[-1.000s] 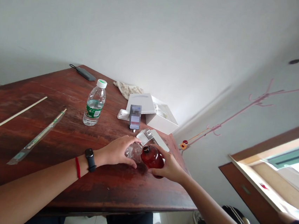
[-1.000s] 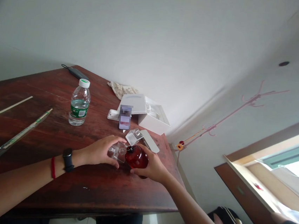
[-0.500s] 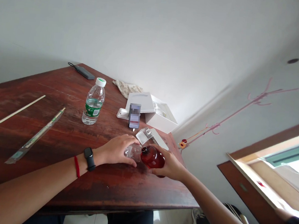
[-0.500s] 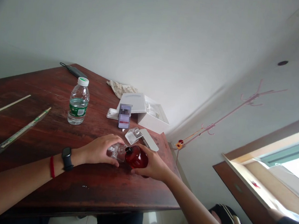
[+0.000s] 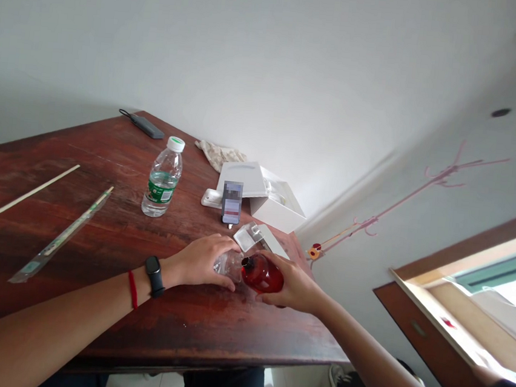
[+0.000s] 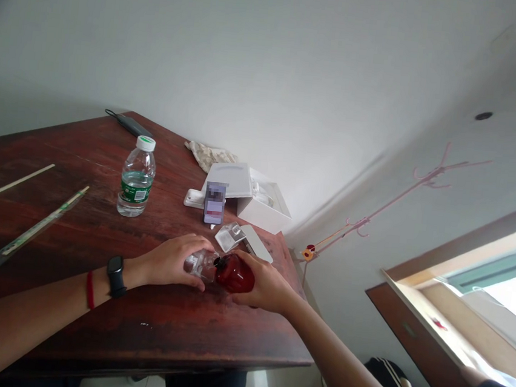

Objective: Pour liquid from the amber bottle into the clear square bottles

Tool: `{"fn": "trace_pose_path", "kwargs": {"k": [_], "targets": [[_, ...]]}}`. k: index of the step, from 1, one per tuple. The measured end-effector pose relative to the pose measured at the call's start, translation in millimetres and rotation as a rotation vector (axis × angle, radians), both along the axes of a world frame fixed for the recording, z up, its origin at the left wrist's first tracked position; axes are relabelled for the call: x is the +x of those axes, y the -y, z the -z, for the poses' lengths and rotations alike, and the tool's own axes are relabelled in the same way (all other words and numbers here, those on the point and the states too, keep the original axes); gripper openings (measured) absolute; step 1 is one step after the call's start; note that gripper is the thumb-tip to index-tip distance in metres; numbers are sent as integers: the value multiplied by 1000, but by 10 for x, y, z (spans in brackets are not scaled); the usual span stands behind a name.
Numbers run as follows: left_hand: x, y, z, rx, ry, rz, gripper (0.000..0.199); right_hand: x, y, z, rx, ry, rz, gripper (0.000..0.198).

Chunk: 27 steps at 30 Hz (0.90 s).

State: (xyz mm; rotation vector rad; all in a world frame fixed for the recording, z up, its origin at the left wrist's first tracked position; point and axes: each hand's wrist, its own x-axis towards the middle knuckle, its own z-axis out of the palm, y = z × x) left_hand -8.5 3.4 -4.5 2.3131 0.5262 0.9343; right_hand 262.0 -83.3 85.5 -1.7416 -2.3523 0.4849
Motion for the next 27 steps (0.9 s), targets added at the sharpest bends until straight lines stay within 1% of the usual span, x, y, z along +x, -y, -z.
{"fn": "trace_pose_path", "kwargs": {"k": [5,9,14,17,21,27], "targets": [[12,-10,4,7,-6,8,75,-24,-13,-46,12,48,-28,89],[19,-16,20,10,-10,1,76,-53,-12,-96,25,45,-35,85],[16,-12,20,19,-19,-9,75,-70,-11,-137,17,105,-32,87],[15,-9,20,15,-24,-13,76,-81,-7,-161,-14,134,-21,86],[20,-11,26,11,-25,-17,78,-94,-4,-189,-34,132,-15,84],[21,-8,31,26,-27,-25,79,-87,-7,-189,-2,129,-39,85]]}}
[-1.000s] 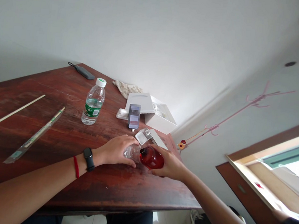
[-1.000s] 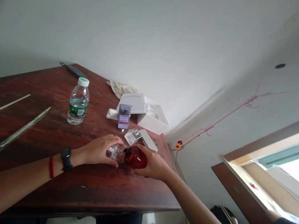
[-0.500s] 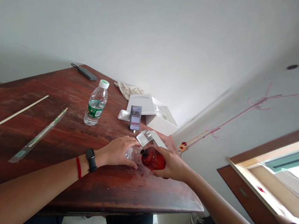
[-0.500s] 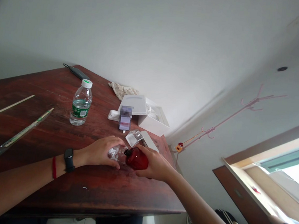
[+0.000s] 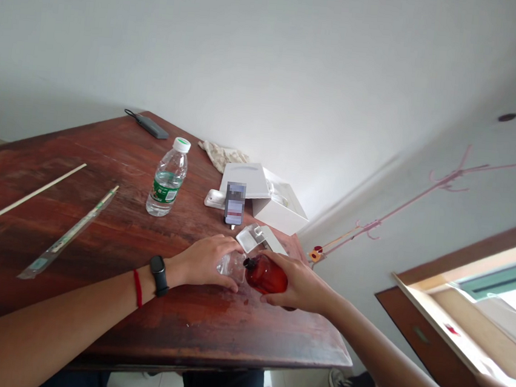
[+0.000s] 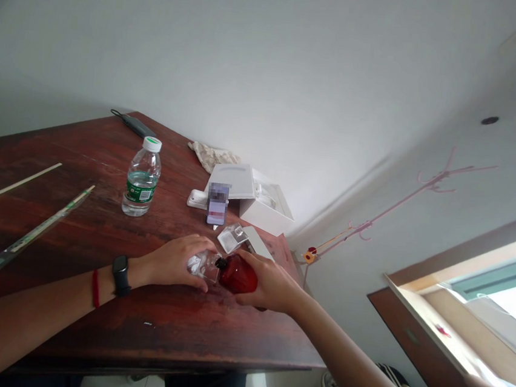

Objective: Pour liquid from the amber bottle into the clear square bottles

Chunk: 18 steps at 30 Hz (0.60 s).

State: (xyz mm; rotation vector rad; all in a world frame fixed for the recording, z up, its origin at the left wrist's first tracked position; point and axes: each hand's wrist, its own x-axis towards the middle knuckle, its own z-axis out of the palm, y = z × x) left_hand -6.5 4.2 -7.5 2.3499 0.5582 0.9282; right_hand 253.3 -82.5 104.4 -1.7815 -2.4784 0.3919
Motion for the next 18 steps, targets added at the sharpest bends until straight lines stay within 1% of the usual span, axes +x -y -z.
{"fn": "trace_pose_path", "kwargs": {"k": [5,10,18], "targets": [[5,3,16,22,3,-14,78,-26,6,-26,-45,12,45,84],[8,-10,26,38,6,-6,78,-65,-2,-81,-96,47,51,83],[-1,0,-4,27,-4,-6,77,-110,8,-115,-177,-6,95,79]]}}
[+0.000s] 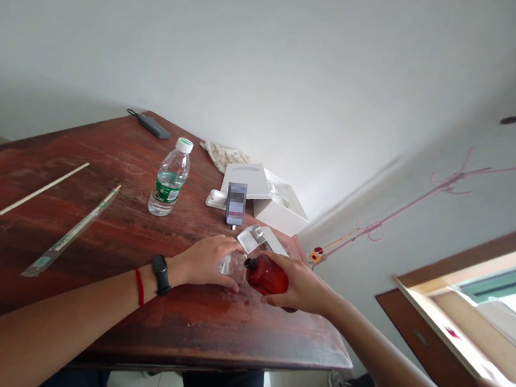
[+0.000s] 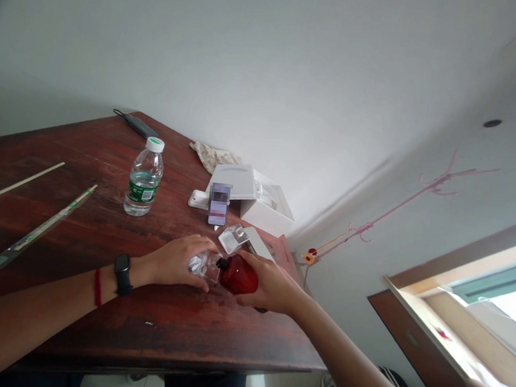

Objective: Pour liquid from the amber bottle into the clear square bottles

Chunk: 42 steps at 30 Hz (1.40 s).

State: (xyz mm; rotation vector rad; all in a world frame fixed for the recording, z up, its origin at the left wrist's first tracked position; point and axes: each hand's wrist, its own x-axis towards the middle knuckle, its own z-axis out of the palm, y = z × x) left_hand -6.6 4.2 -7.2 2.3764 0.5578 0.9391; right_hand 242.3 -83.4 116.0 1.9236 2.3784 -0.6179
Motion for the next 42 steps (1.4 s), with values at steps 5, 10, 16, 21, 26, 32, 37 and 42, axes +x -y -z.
{"fn": "trace_pose_path", "kwargs": {"k": [5,10,16,21,26,32,37,42], "targets": [[4,1,-8,-3,-6,0,77,-29,-1,-17,-22,-2,27,78],[8,-6,2,3,-9,-6,79,-62,-3,-48,-43,-2,40,77],[8,3,9,4,-8,-13,78,-62,-10,-51,-50,10,46,80],[10,1,13,5,-9,-20,79,-73,-3,-47,-79,-12,67,80],[14,-12,24,6,-3,-10,79,-82,-9,-60,-96,-8,79,78],[8,-5,20,13,-11,-19,80,-36,-22,-40,-29,24,26,82],[3,-4,12,6,-9,-12,78,-15,-20,-28,8,50,2,85],[1,-4,10,9,-2,-8,78,-46,-11,-54,-51,30,49,84]]}}
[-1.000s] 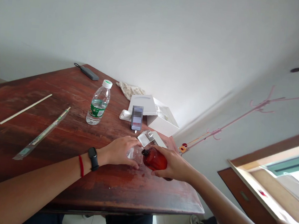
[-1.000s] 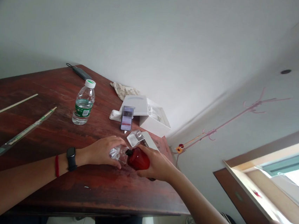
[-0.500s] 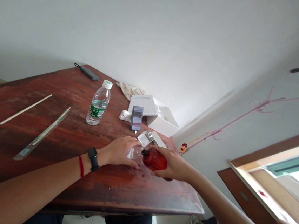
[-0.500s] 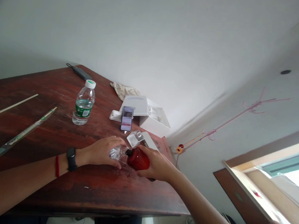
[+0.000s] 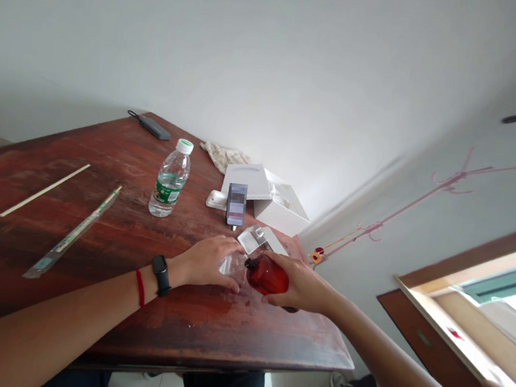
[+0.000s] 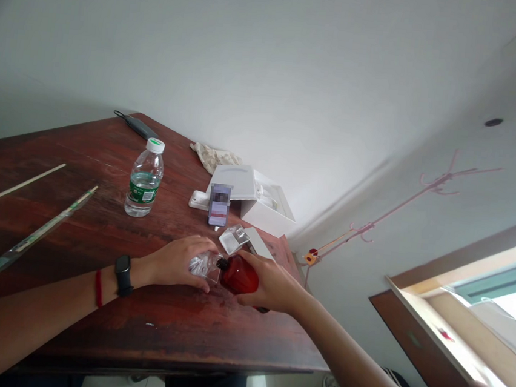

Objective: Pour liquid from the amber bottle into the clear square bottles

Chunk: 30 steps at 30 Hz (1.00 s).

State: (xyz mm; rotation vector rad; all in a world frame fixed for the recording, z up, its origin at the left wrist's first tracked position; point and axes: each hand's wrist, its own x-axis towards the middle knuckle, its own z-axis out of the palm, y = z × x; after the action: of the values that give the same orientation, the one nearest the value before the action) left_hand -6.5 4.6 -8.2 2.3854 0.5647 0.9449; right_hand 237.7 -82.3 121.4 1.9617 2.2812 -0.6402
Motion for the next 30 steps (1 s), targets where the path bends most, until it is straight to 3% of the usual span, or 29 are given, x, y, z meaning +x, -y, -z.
{"fn": "trace_pose_path", "kwargs": {"k": [8,14,24,30], "targets": [[2,1,3,-4,-9,-4,79,-31,2,-18,-49,-18,33,84],[0,7,-18,7,-1,3,77,-45,2,-41,43,37,-39,86],[1,0,0,2,-1,-5,78,-20,-3,-18,73,43,-61,84],[9,-4,10,4,2,-10,80,-26,13,22,116,-4,-86,72]]}}
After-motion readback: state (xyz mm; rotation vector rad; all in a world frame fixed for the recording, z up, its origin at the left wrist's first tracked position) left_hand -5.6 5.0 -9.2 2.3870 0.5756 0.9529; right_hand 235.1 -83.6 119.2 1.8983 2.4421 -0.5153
